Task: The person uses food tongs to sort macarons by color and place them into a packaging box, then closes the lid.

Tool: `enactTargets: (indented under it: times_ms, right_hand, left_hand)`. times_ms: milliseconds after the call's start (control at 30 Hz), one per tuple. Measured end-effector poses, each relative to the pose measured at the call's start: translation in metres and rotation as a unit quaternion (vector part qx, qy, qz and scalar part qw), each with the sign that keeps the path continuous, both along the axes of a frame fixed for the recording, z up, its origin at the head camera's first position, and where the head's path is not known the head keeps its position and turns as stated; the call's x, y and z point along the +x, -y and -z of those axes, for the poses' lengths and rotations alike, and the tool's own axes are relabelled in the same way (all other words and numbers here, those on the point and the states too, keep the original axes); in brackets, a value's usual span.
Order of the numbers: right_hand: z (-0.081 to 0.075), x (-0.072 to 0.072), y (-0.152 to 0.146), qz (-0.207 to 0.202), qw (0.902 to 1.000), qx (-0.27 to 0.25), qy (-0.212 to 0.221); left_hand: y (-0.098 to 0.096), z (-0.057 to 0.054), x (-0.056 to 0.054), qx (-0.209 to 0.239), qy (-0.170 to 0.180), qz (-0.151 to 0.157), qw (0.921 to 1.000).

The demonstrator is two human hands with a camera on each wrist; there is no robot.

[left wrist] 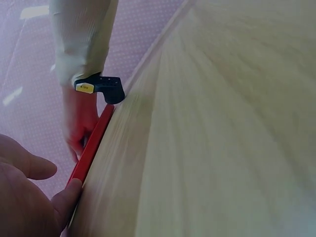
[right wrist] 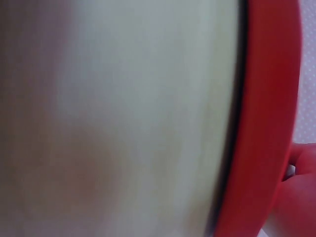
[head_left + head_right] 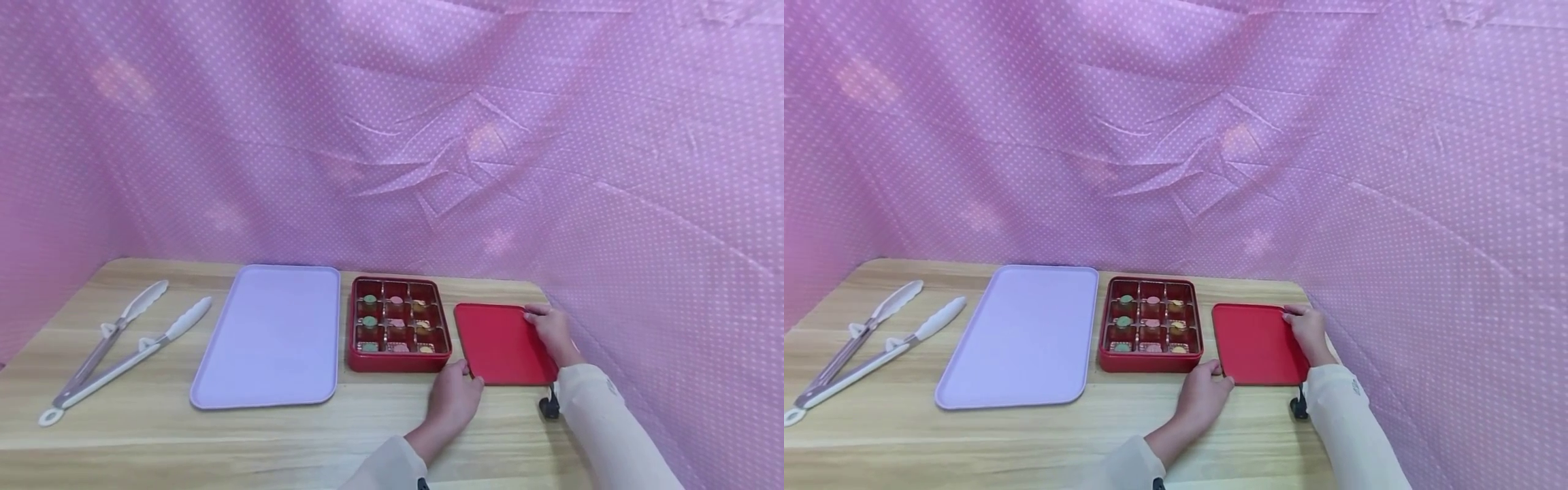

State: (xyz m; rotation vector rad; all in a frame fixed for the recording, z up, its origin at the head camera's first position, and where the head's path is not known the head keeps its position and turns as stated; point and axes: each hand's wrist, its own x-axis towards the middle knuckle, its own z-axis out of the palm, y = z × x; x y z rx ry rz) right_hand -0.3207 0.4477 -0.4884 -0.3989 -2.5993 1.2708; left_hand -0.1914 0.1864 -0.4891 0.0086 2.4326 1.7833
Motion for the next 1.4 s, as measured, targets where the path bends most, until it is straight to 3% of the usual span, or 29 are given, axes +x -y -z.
enactTargets:
  times_ms: [200, 433, 700, 967, 1400]
  right_hand:
    - [0.001, 0.001, -0.001, 0.021, 0.9991, -0.033, 0.013]
    - [-0.001, 0.001, 0.001, 0.060, 0.9944, -0.087, 0.006]
    - [-0.001, 0.001, 0.007, 0.066, 0.9921, -0.106, -0.004]
    - [0.003, 0.000, 0.004, 0.077, 0.9861, -0.147, -0.002]
    - [0.000, 0.015, -0.004, 0.077, 0.9790, -0.188, -0.014]
  left_hand:
    - [-0.005, 0.001, 0.001, 0.005, 0.017, -0.019, 0.9997]
    - [-0.002, -0.001, 0.002, 0.000, 0.012, -0.030, 0.9995]
    - [0.001, -0.001, -0.001, 0.029, 0.023, -0.031, 0.9988]
    - [0.000, 0.006, -0.001, 0.029, -0.008, -0.065, 0.9974]
    - [-0.009, 0.007, 0.005, 0.041, -0.006, -0.071, 0.9966]
